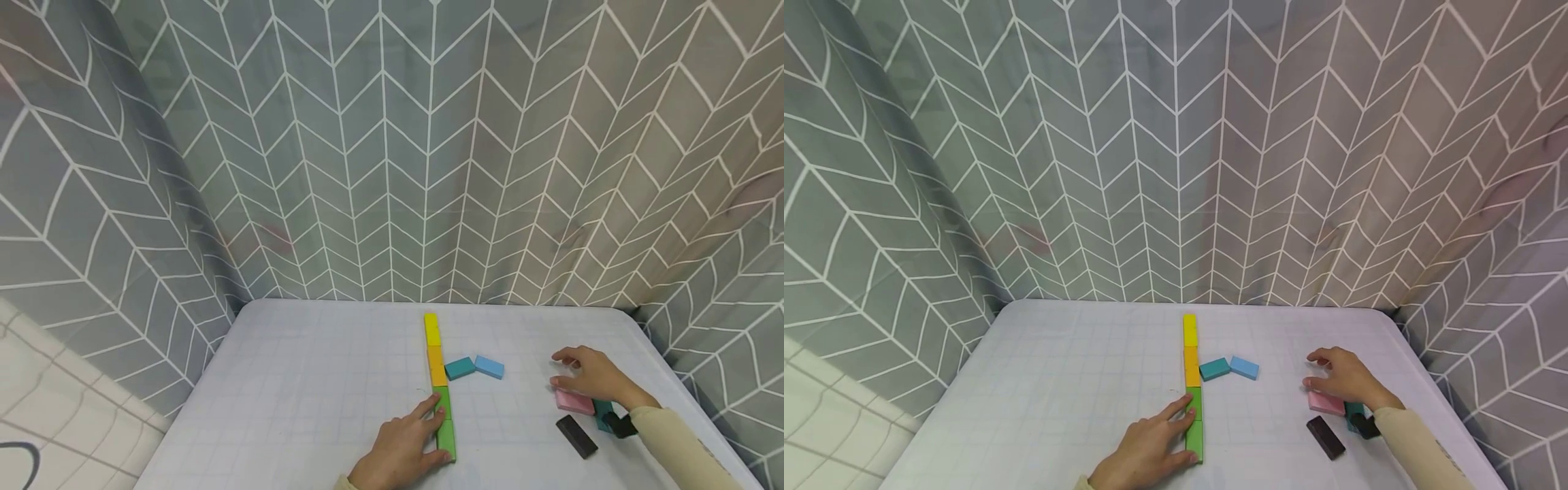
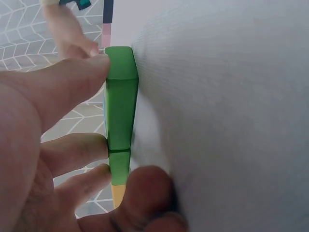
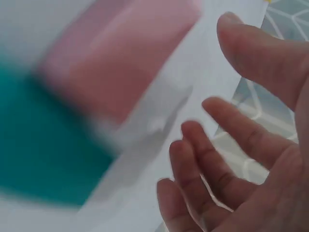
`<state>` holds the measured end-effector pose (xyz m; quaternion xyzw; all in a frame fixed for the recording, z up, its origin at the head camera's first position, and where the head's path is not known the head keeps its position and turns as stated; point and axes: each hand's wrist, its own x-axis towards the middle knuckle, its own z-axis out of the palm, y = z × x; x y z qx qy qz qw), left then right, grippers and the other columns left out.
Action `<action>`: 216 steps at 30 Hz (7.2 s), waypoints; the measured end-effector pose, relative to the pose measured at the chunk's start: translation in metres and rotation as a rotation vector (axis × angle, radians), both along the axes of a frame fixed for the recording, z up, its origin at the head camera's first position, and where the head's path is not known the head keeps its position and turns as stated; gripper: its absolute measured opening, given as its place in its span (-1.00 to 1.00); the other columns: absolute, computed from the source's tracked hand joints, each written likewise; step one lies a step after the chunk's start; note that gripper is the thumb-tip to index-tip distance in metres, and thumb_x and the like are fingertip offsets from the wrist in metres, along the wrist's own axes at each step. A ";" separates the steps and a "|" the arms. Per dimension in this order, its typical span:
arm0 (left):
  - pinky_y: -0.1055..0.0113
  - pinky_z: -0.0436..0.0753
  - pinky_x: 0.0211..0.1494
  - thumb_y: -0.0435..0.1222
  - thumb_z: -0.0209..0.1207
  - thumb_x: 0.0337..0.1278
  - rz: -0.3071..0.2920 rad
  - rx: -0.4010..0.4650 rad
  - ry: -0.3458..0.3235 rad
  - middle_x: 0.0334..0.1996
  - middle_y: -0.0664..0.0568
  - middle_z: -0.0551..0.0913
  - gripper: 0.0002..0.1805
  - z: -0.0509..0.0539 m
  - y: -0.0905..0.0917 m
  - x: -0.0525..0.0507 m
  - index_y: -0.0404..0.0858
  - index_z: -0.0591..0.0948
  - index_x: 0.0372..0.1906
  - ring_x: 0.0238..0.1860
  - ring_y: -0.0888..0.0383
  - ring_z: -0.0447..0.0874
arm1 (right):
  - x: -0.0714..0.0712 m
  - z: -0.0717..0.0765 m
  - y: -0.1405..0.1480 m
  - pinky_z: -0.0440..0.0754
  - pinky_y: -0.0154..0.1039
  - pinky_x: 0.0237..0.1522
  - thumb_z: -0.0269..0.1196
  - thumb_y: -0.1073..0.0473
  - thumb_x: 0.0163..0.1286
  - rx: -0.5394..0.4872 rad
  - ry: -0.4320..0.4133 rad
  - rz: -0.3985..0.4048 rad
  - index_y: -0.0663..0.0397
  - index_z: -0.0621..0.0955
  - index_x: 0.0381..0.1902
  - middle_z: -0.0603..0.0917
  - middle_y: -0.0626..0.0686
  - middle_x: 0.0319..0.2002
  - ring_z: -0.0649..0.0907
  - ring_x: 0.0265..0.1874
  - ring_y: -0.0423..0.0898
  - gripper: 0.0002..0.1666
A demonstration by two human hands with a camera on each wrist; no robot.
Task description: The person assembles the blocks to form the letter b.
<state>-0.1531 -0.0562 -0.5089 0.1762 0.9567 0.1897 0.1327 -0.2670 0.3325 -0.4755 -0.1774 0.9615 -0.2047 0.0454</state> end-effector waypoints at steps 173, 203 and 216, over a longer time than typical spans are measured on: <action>0.02 0.75 -0.10 0.24 0.41 0.18 -0.002 0.005 0.014 0.64 0.30 0.29 -0.23 -0.003 -0.001 0.000 0.13 0.57 0.47 0.01 0.16 0.76 | 0.099 -0.012 -0.084 0.52 -0.36 -0.34 0.67 -0.21 0.03 0.018 0.016 -0.040 -0.13 0.77 -0.14 0.60 -0.31 -0.38 0.44 -0.41 -0.42 -0.48; -0.05 0.76 -0.11 0.22 0.44 0.16 0.003 0.008 0.015 0.62 0.34 0.31 -0.24 -0.002 0.000 -0.001 0.15 0.58 0.46 0.08 0.15 0.76 | 0.096 -0.015 -0.138 0.40 -0.39 -0.49 0.68 -0.23 -0.01 -0.089 -0.014 0.057 -0.12 0.70 -0.32 0.59 -0.29 -0.50 0.41 -0.55 -0.40 -0.50; -0.01 0.77 -0.06 0.22 0.43 0.17 0.008 0.003 0.010 0.63 0.34 0.29 -0.25 -0.004 -0.002 0.001 0.16 0.58 0.46 0.04 0.12 0.78 | 0.097 -0.015 -0.142 0.40 -0.38 -0.48 0.67 -0.24 0.02 -0.095 -0.017 0.099 -0.14 0.71 -0.29 0.58 -0.30 -0.50 0.42 -0.54 -0.42 -0.52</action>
